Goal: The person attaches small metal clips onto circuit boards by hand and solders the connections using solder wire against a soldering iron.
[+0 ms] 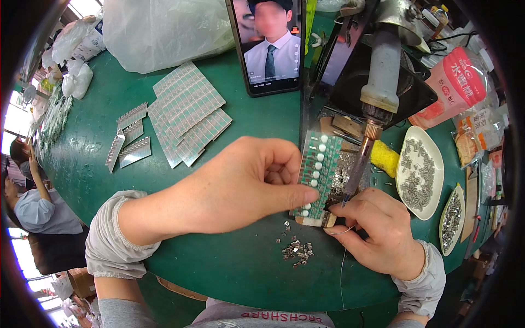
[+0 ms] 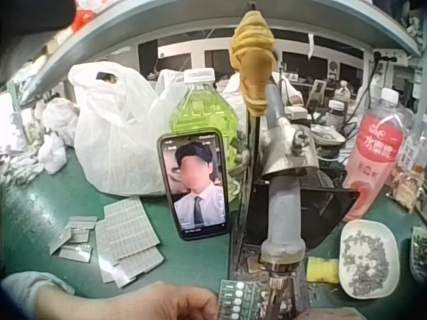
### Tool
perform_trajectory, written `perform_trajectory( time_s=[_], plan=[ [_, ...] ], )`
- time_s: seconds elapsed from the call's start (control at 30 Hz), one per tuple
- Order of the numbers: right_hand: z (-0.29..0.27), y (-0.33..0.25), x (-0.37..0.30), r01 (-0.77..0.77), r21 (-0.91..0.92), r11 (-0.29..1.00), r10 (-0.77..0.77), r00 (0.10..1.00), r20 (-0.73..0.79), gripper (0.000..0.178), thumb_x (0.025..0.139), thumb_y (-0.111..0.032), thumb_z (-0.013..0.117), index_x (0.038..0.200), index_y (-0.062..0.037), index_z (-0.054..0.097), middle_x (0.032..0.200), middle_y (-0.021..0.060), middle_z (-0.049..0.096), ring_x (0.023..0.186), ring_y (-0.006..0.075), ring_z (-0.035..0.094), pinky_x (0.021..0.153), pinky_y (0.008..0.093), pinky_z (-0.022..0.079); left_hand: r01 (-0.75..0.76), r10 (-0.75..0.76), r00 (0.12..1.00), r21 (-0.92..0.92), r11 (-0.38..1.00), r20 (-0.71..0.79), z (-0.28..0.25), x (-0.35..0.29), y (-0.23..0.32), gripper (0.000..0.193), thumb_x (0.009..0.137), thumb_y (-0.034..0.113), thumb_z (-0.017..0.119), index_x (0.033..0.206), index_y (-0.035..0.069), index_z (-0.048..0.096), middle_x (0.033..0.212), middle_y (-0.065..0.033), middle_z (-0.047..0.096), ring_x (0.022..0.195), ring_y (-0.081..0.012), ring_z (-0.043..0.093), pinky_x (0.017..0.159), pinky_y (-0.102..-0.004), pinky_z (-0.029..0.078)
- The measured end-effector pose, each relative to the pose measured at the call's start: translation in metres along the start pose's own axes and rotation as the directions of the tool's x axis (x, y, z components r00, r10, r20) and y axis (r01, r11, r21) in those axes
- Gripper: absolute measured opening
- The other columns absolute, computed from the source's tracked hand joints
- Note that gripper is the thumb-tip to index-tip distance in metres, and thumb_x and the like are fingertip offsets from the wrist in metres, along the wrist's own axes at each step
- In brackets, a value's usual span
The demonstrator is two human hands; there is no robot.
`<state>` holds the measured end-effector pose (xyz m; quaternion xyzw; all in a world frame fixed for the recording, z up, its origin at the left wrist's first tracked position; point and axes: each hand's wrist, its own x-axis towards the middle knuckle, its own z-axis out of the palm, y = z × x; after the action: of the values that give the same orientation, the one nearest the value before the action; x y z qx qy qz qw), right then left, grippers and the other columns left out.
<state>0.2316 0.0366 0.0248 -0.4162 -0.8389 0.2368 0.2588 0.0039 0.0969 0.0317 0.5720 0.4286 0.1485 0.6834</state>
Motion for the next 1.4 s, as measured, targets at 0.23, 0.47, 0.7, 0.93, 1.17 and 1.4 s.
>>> perform_trajectory(
  time_s=[0.23,0.47,0.7,0.93,1.17,1.4],
  plan=[
    [0.004,0.002,0.002,0.093,-0.018,0.995,-0.094,0.994,-0.058,0.028,0.062,-0.001,0.075,0.087,-0.0015,0.064,0.072,0.0077,0.055,0.061,0.0234,0.057,0.053,0.0331,0.047,-0.005,0.009,0.996,-0.047,0.999,0.093,0.009,-0.001,-0.004,0.015,0.086,0.007,0.068,0.083,0.003,0.054,0.077,0.0037,0.055,0.069,-0.0016,0.049,0.057,-0.0171,0.039],
    [0.005,0.004,0.002,0.159,-0.061,0.985,-0.163,0.984,-0.066,0.029,0.062,-0.001,0.076,0.089,-0.0007,0.064,0.073,0.0072,0.055,0.06,0.0222,0.056,0.05,0.0316,0.046,-0.004,0.007,0.997,-0.046,0.999,0.076,0.009,0.0,-0.007,0.014,0.086,0.006,0.067,0.083,0.003,0.054,0.078,0.0043,0.055,0.069,-0.0006,0.047,0.056,-0.0178,0.038],
    [0.007,0.007,0.0,0.171,-0.05,0.984,-0.175,0.982,-0.067,0.031,0.061,-0.001,0.076,0.089,-0.0006,0.064,0.073,0.007,0.055,0.059,0.0217,0.056,0.049,0.031,0.045,0.017,0.0,0.993,-0.147,0.989,0.114,0.014,0.002,-0.011,0.011,0.087,0.003,0.064,0.086,0.002,0.053,0.081,0.0016,0.059,0.074,-0.0036,0.055,0.062,-0.019,0.046],
    [-0.013,-0.003,0.006,-0.102,0.124,0.987,0.097,0.994,0.047,0.029,0.068,0.001,0.073,0.094,-0.0006,0.061,0.074,0.0054,0.059,0.061,0.016,0.059,0.05,0.0264,0.045,-0.044,0.069,0.993,-0.25,0.967,0.092,0.014,0.001,-0.01,0.008,0.089,-0.001,0.06,0.092,-0.002,0.053,0.085,-0.004,0.063,0.08,-0.0083,0.062,0.069,-0.0225,0.053],
    [-0.024,-0.009,0.0,-0.456,0.5,0.736,0.409,0.889,0.207,0.012,0.085,0.0,0.064,0.092,0.0007,0.054,0.059,0.0046,0.06,0.049,0.0087,0.06,0.046,0.0206,0.043,-0.105,0.117,0.993,-0.304,0.947,0.022,0.013,0.002,0.0,0.011,0.089,-0.002,0.059,0.097,-0.002,0.051,0.089,-0.0061,0.063,0.081,-0.0099,0.064,0.073,-0.0254,0.056],
    [-0.013,-0.011,-0.001,-0.142,0.279,0.95,0.182,0.975,-0.124,0.012,0.08,0.001,0.066,0.085,-0.0006,0.055,0.054,-0.0018,0.053,0.041,0.0038,0.047,0.04,0.0191,0.033,-0.225,0.217,0.974,-0.321,0.92,-0.061,0.015,0.0,0.004,0.013,0.088,-0.004,0.058,0.098,-0.003,0.049,0.09,-0.0079,0.063,0.081,-0.0129,0.065,0.074,-0.0284,0.058]
  ],
)
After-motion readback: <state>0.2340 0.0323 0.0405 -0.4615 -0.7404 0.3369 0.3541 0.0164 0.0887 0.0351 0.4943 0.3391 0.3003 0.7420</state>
